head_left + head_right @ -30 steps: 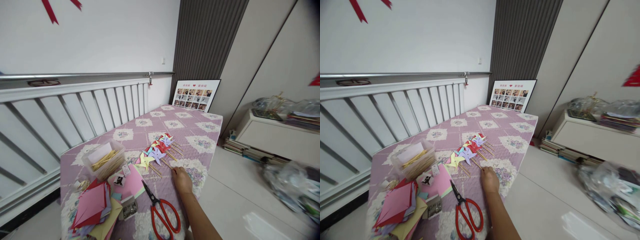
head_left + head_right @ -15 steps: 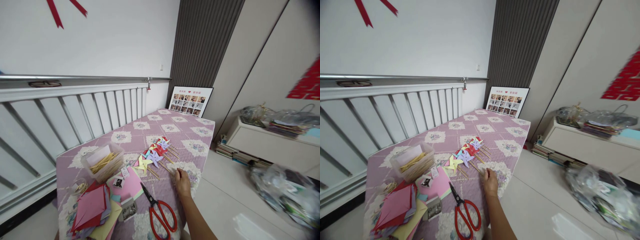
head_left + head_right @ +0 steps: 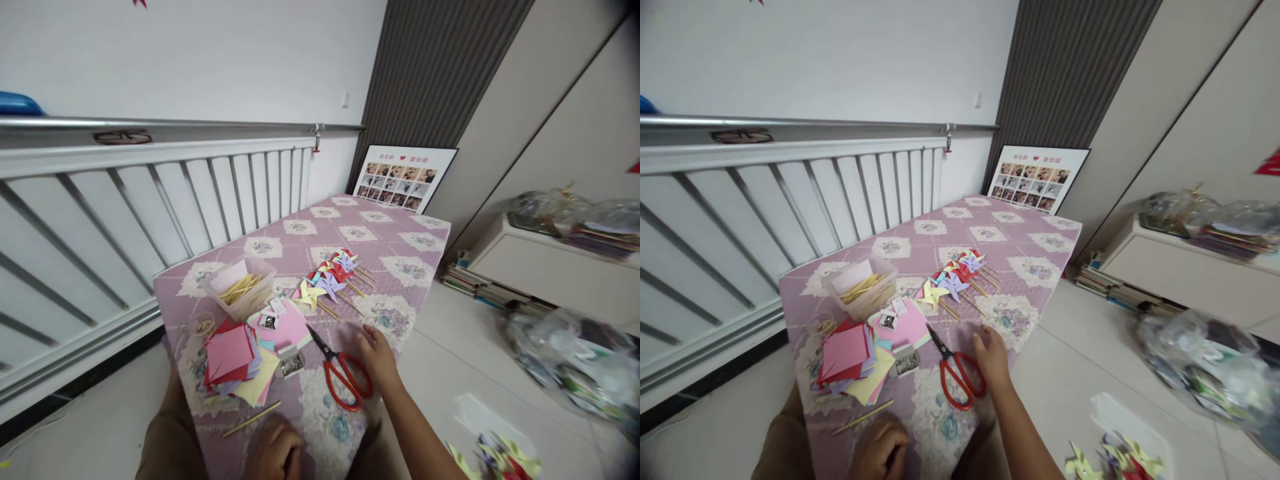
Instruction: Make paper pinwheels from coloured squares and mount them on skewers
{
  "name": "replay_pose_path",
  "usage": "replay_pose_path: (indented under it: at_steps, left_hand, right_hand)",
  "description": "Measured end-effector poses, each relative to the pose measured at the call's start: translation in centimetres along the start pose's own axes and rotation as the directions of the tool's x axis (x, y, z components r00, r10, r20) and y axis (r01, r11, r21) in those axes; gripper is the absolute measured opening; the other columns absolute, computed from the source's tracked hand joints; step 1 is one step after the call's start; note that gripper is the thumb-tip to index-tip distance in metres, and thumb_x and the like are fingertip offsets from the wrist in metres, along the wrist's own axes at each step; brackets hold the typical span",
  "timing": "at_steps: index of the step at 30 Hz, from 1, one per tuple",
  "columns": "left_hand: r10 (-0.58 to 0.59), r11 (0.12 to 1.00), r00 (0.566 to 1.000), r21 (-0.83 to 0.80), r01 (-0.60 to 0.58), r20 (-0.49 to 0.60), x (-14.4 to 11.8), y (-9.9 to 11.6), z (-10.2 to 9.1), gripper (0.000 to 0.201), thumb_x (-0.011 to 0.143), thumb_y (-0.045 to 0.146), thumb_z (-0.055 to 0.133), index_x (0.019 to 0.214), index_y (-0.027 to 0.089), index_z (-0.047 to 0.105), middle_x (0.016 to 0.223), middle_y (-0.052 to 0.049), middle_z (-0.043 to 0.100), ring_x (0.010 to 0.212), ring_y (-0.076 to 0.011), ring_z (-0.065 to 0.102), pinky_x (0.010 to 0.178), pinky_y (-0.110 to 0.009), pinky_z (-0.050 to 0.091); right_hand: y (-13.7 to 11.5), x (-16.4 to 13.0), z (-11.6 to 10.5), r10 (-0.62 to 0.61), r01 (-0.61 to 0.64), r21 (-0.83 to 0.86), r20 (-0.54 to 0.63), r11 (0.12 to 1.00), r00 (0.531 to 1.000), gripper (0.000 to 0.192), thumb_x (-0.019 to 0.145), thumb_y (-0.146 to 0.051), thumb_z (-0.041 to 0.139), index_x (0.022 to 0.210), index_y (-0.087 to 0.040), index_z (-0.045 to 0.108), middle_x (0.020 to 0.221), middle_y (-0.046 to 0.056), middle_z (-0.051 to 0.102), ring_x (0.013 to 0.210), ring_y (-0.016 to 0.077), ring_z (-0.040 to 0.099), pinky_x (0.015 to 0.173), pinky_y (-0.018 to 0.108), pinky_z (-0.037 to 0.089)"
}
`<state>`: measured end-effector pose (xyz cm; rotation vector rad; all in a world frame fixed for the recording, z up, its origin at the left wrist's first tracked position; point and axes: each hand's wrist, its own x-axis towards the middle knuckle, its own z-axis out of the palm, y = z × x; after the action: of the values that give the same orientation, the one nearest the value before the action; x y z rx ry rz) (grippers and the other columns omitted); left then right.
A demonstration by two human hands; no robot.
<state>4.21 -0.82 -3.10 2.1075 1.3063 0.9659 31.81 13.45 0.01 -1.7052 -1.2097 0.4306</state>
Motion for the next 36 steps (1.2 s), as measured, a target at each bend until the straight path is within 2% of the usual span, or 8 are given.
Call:
replay_pose_path:
  at_steps: [2,6,10,17,22,26,31,36]
  left_hand:
    - [0.04,0.998,0.999,0.047,-0.041,0.023,0.0,-0.2,0.0,0.021,0.072,0.004,0.048,0.074,0.02,0.062,0.072,-0.002,0.066,0.07,-0.015,0.061,0.063,-0.025,0.045]
    - [-0.082,0.995,0.996,0.059,0.08,0.019,0.2,1.0,-0.7,0.022,0.072,0.002,0.045,0.072,0.02,0.058,0.073,-0.003,0.064,0.073,-0.0159,0.059,0.066,-0.026,0.043]
    - [-0.119,0.993,0.993,0.019,0.119,0.018,0.1,1.3,-0.9,0.022,0.071,0.002,0.045,0.072,0.019,0.058,0.075,-0.004,0.064,0.074,-0.017,0.058,0.068,-0.028,0.042]
    - [-0.158,0.972,0.987,-0.184,0.148,-0.042,0.0,0.7,-2.0,0.019,0.073,0.007,0.047,0.075,0.02,0.06,0.075,-0.004,0.065,0.074,-0.016,0.06,0.069,-0.027,0.046]
    - [-0.249,0.968,0.93,-0.05,0.244,-0.27,2.3,-0.9,-7.4,0.016,0.081,0.013,0.047,0.084,0.02,0.061,0.085,-0.006,0.067,0.083,-0.0188,0.061,0.077,-0.033,0.05]
    - [-0.176,0.94,0.891,0.198,0.278,-0.418,5.0,-4.5,-12.0,0.024,0.082,0.018,0.051,0.104,0.019,0.061,0.11,-0.011,0.064,0.109,-0.0247,0.057,0.099,-0.045,0.044]
    - [-0.216,0.868,0.938,0.386,0.312,-0.272,6.8,-7.6,-13.9,0.046,0.075,0.025,0.062,0.12,0.016,0.058,0.133,-0.015,0.055,0.128,-0.0324,0.045,0.108,-0.05,0.035]
    - [-0.381,0.791,0.918,0.477,0.384,-0.108,7.0,-7.8,-13.5,0.06,0.074,0.035,0.064,0.13,0.016,0.052,0.144,-0.016,0.047,0.135,-0.034,0.036,0.111,-0.051,0.026]
  right_hand:
    - [-1.5,-3.3,0.9,-0.04,0.04,0.011,0.006,0.999,0.999,0.039,0.078,-0.044,0.055,0.103,-0.015,0.065,0.111,0.015,0.069,0.108,0.0298,0.061,0.095,0.044,0.047]
    - [-3.8,-10.7,3.6,-0.129,0.121,0.07,0.131,0.99,0.983,0.029,0.09,-0.037,0.045,0.099,-0.018,0.064,0.094,0.011,0.073,0.086,0.0235,0.068,0.076,0.035,0.055]
    - [-4.8,-15.0,5.4,-0.267,0.256,0.078,0.299,0.964,0.916,0.018,0.086,-0.029,0.051,0.085,-0.02,0.067,0.08,0.006,0.072,0.077,0.0225,0.069,0.073,0.032,0.055]
    - [-4.7,-14.7,5.9,-0.405,0.461,-0.045,0.409,0.886,0.818,0.021,0.091,-0.023,0.044,0.09,-0.019,0.065,0.083,0.006,0.071,0.078,0.0206,0.069,0.071,0.03,0.054]
    - [-4.3,-14.7,6.2,-0.432,0.501,-0.066,0.418,0.863,0.799,0.02,0.092,-0.025,0.045,0.091,-0.019,0.064,0.084,0.007,0.071,0.078,0.0207,0.069,0.071,0.03,0.054]
    - [-4.4,-14.7,6.3,-0.451,0.522,-0.066,0.418,0.85,0.788,0.02,0.092,-0.026,0.045,0.089,-0.02,0.064,0.083,0.007,0.071,0.077,0.0207,0.069,0.069,0.03,0.054]
    - [-4.5,-14.6,6.3,-0.451,0.523,-0.068,0.422,0.849,0.787,0.022,0.093,-0.027,0.044,0.088,-0.02,0.064,0.082,0.007,0.071,0.076,0.0211,0.069,0.068,0.03,0.054]
    - [-4.3,-14.6,6.4,-0.454,0.528,-0.068,0.426,0.846,0.782,0.023,0.094,-0.03,0.043,0.089,-0.02,0.064,0.084,0.008,0.072,0.078,0.0216,0.069,0.071,0.03,0.055]
